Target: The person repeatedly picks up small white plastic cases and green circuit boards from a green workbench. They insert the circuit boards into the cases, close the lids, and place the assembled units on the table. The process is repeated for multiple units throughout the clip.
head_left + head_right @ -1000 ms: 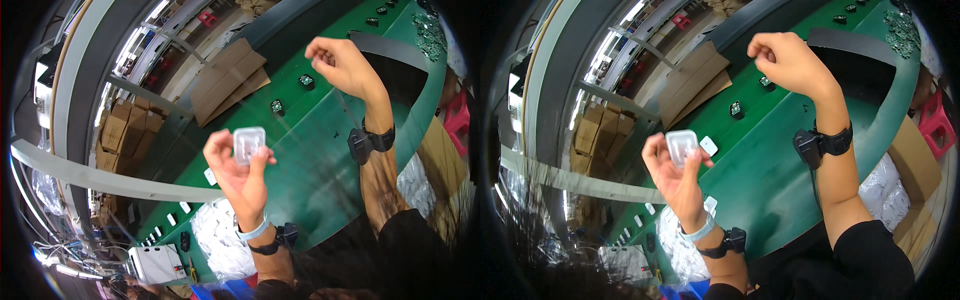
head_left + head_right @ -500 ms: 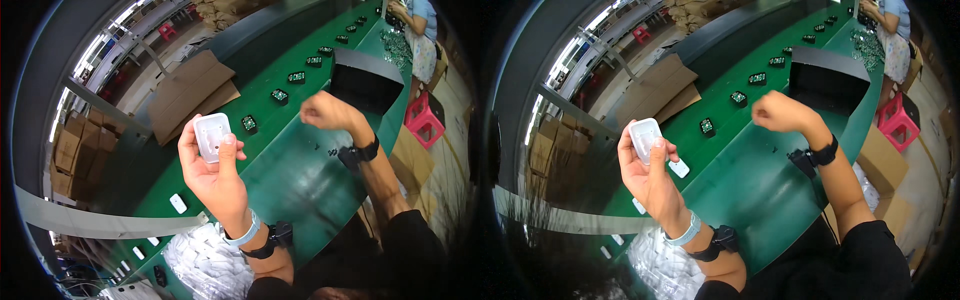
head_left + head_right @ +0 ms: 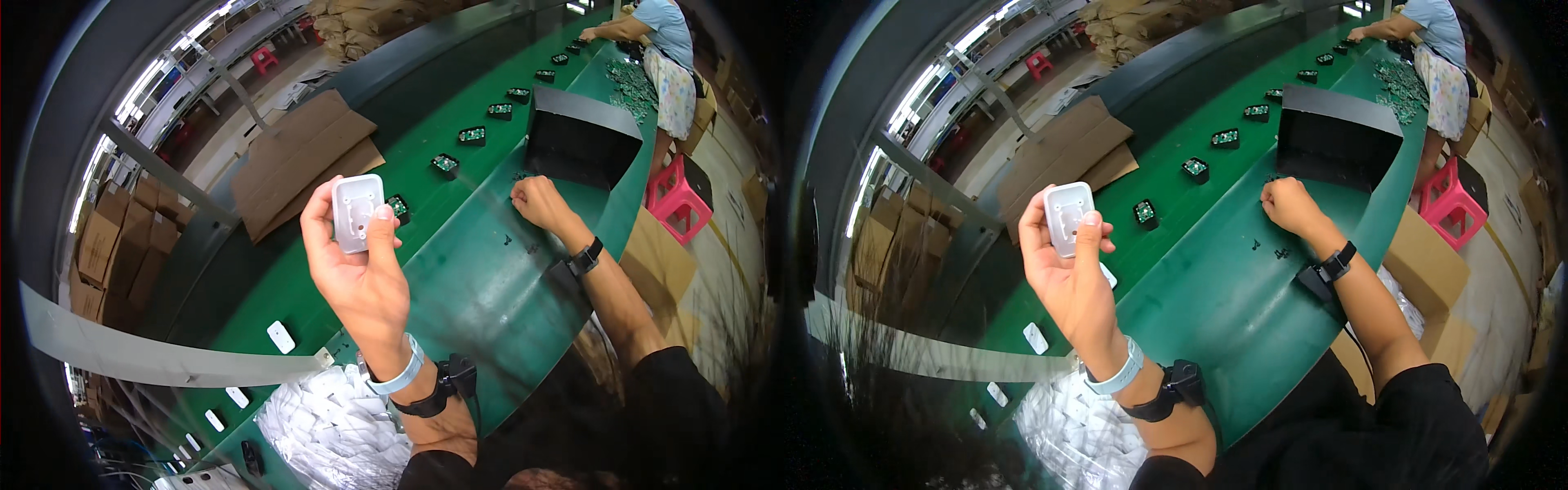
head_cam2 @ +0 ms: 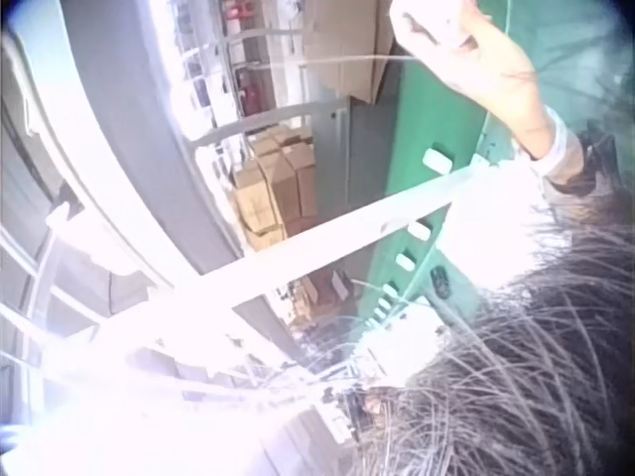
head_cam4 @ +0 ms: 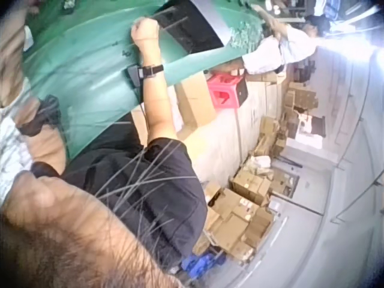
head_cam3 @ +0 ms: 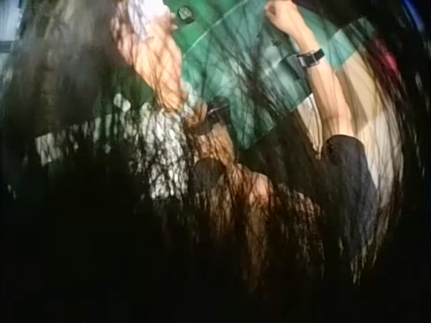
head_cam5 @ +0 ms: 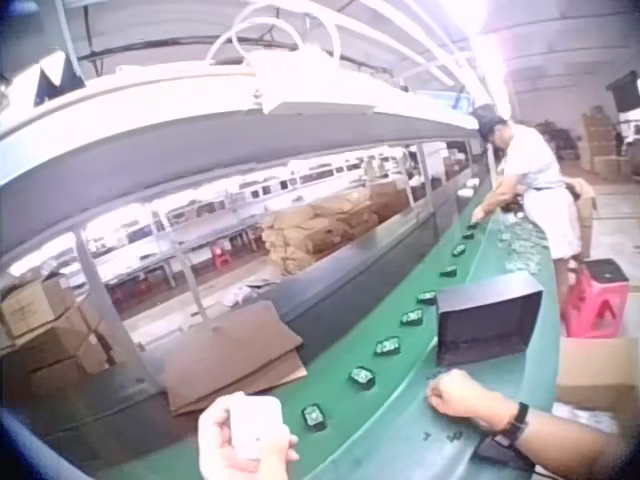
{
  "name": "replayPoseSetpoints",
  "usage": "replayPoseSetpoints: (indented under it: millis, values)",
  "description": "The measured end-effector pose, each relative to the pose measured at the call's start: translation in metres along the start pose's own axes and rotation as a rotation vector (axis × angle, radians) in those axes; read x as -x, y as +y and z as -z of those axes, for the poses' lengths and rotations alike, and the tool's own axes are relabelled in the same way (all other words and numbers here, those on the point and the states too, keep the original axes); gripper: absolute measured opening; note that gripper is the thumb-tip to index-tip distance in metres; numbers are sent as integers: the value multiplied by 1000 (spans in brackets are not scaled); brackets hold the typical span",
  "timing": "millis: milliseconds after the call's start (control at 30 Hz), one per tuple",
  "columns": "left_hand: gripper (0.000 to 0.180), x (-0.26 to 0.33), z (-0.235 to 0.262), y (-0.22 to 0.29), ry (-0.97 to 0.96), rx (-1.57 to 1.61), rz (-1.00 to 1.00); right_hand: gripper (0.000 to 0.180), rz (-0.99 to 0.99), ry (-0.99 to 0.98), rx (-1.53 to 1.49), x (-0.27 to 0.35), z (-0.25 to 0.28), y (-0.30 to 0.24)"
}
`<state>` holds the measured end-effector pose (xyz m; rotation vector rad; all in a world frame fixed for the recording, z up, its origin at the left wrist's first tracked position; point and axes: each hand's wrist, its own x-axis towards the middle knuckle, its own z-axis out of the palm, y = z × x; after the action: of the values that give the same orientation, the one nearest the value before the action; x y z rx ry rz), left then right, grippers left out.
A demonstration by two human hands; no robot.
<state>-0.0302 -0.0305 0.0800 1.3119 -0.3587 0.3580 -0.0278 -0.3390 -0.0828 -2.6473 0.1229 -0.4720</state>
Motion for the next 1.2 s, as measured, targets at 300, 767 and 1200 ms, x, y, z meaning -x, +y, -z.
replayPoseSetpoints:
  millis: [300,767,1200]
  values:
    - [47,-1,-1,-4,-137,-61,100,11,139,-20,-980,-14,79,-120]
    - [12,-3,7,-17,-123,-352,-214,16,664,217,-807,-34,85,-204]
    - [11,1,-12,-8,-51,-98,42,21,860,585,-662,-40,78,-206]
